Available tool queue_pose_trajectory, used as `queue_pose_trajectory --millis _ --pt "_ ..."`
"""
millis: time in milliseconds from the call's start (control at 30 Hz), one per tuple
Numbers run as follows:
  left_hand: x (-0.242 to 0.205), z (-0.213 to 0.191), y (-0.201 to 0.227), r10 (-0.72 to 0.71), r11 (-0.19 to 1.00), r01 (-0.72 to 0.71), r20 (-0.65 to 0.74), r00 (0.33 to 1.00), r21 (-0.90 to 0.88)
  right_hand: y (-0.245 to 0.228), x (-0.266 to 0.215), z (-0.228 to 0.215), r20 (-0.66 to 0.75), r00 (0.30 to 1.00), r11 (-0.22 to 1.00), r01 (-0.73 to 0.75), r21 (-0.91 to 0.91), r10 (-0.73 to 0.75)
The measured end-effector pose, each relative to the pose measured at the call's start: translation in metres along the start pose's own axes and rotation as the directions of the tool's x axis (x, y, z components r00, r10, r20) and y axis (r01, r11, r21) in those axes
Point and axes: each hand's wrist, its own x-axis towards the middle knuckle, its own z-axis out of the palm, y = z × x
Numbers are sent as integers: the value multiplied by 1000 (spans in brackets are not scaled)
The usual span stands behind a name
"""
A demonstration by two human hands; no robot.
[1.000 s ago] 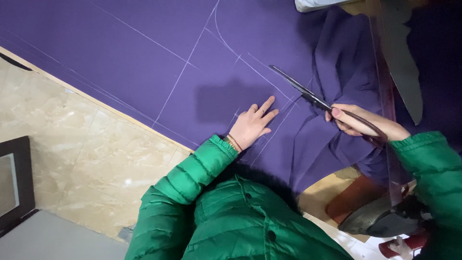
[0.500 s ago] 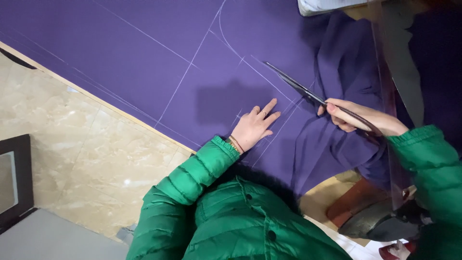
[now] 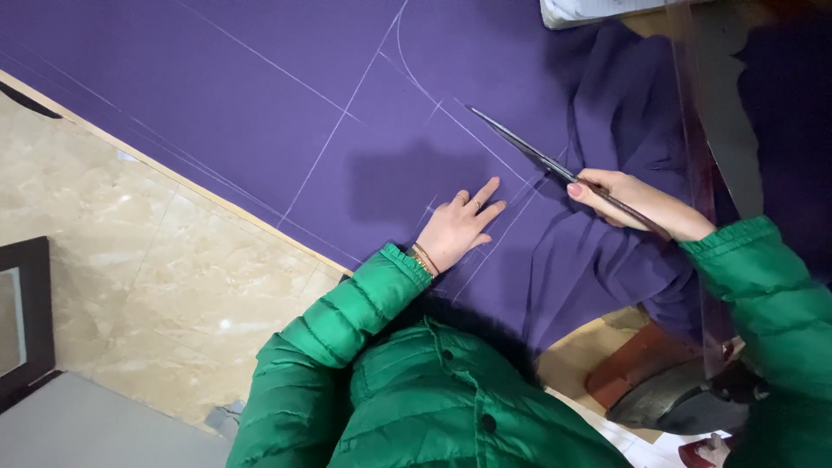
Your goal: The person cuts a large piece of purple fabric laid out on a wooden table using a pair of large shears. They follow white chalk lines drawn on the fabric to create a pattern. The person also uses a ruler and chalk to mark additional lines on the fabric before continuing to cut.
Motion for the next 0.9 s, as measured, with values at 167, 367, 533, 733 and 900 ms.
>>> queue_pose_trajectory --millis 167,367,533,733,900 --pt "-1 3 -1 -8 999 7 -27 1000 -35 13 11 -1 73 997 982 3 187 -17" --pt "-1 -3 1 -4 999 3 -32 999 -40 -29 9 -9 130 991 998 35 57 -42" --pt "-1 -2 0 -6 998 2 -54 999 -67 -23 22 -10 154 985 995 68 78 -79" --pt "3 -30 5 -51 998 59 205 977 -31 -11 38 -4 59 997 981 28 191 -40" --pt "3 -34 5 -59 996 73 219 974 -59 -14 38 0 68 997 972 29 231 -46"
